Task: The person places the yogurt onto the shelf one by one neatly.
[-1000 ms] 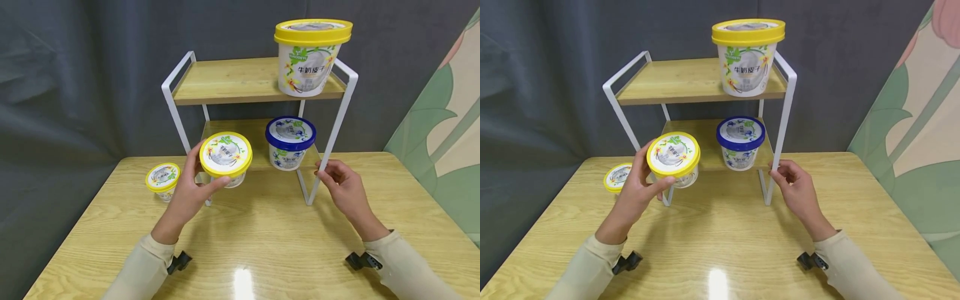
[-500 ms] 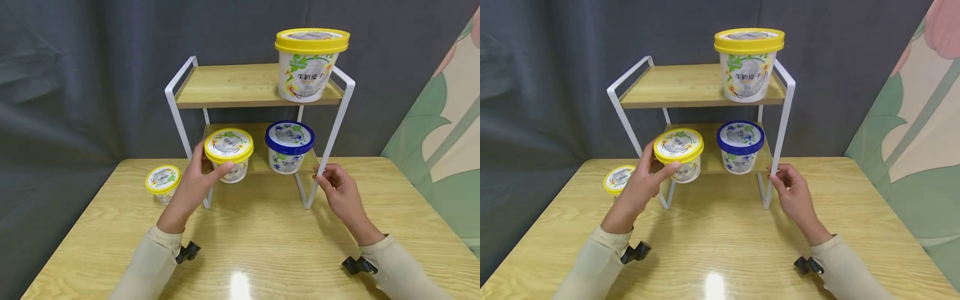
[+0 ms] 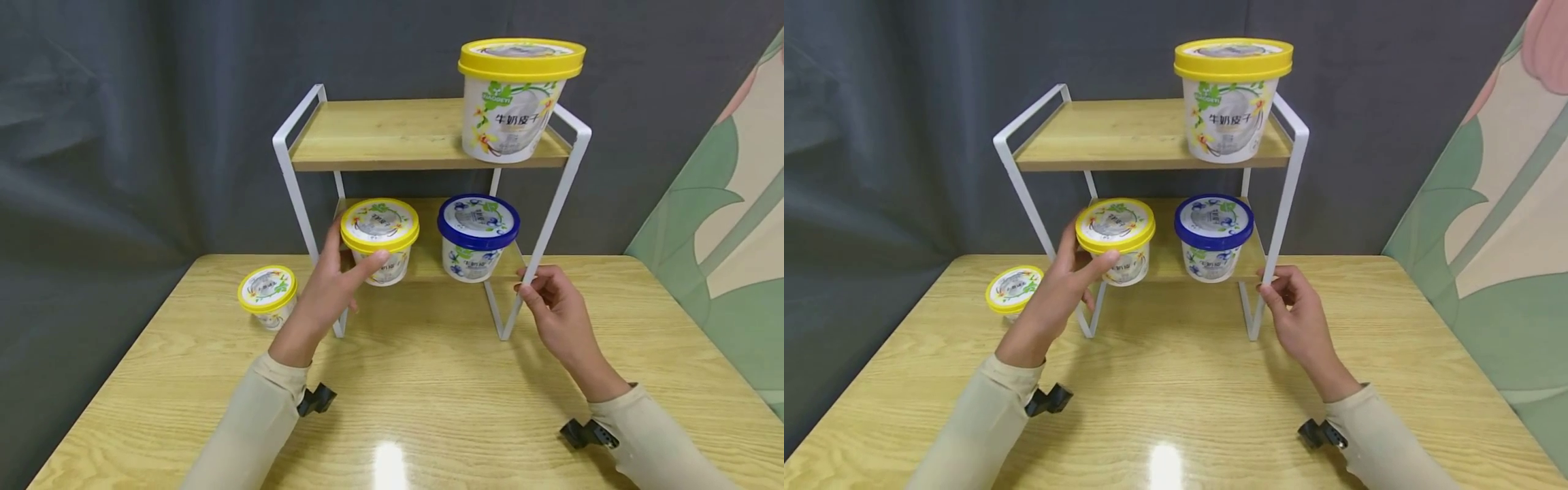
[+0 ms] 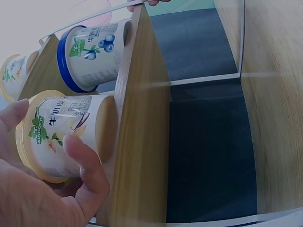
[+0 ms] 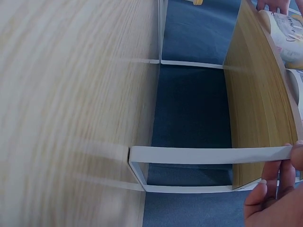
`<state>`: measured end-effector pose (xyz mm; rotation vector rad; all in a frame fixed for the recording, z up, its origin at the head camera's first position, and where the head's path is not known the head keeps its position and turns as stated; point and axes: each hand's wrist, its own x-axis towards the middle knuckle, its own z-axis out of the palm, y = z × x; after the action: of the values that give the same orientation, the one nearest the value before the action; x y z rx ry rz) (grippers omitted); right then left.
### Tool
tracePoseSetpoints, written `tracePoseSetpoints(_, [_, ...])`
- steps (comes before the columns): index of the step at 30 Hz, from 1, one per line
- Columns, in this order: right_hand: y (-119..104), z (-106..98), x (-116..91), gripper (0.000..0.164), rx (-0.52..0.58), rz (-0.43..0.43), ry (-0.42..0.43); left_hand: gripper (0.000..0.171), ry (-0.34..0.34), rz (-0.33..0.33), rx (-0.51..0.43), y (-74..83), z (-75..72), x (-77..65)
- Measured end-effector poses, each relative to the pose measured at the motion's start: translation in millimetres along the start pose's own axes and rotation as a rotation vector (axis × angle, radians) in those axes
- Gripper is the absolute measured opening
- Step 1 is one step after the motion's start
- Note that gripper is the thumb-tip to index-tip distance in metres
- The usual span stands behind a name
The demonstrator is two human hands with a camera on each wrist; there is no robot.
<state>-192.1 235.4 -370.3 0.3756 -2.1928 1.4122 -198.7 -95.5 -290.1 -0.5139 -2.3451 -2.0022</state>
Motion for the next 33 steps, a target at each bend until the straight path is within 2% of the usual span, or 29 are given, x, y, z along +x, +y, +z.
tracePoseSetpoints(10, [-2.0,0.5,6.2,0.016,0.033,-0.044,0.011,0.088,-0.032,-0.058,-0.035,3.9,-5.9,7.0])
tracePoseSetpoints(16, [0.3,0.1,4.3,0.016,0.018,-0.024,0.001,0.088,-0.038,-0.081,-0.046,3.7,-6.7,4.9])
tracePoseSetpoints(21, [1.5,-2.4,-3.9,0.018,-0.017,-0.017,0.009,0.087,-0.064,-0.078,-0.027,1.2,-4.6,2.2])
tracePoseSetpoints(27, [1.2,-1.7,-2.0,0.016,-0.007,-0.027,0.006,0.086,-0.05,-0.077,-0.004,2.6,-6.2,1.2])
tracePoseSetpoints(33, [2.1,0.2,-2.8,0.015,0.014,-0.03,0.004,0.087,-0.058,-0.075,-0.022,3.1,-6.7,-0.8])
